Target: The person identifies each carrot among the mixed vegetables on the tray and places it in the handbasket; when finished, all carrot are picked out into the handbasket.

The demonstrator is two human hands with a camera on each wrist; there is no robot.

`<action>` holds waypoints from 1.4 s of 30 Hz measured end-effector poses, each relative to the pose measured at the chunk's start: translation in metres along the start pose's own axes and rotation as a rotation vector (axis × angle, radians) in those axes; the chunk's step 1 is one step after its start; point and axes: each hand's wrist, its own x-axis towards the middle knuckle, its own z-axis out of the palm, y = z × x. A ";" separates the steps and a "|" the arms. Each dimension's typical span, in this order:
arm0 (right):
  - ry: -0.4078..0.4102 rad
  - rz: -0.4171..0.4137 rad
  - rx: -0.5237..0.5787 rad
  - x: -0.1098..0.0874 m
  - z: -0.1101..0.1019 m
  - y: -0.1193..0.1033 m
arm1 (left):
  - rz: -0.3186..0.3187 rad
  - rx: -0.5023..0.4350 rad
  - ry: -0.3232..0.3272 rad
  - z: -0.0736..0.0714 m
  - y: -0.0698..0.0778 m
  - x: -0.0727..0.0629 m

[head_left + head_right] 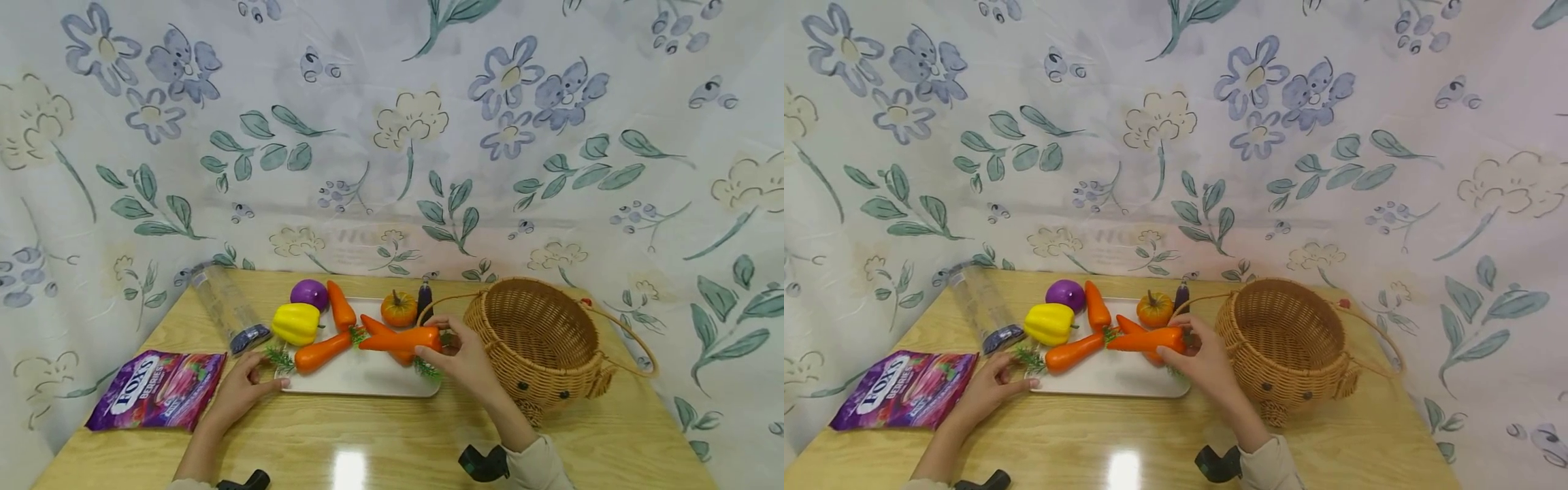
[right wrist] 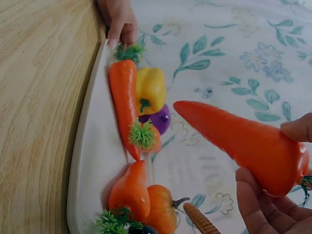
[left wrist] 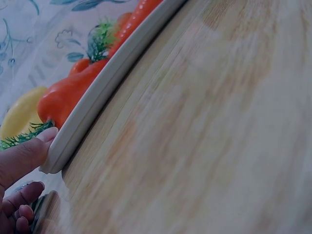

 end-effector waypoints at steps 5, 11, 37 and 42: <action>-0.002 -0.011 0.069 -0.001 -0.008 0.000 | 0.000 -0.005 -0.005 0.001 0.000 -0.001; 0.000 -0.033 0.129 0.001 -0.022 0.002 | -0.002 -0.003 -0.015 0.000 -0.002 -0.003; 0.039 -0.060 0.022 0.014 -0.103 -0.016 | 0.033 0.015 -0.027 0.000 -0.002 -0.001; 0.062 -0.050 0.041 0.012 -0.119 -0.014 | 0.025 0.033 -0.022 0.000 -0.002 -0.001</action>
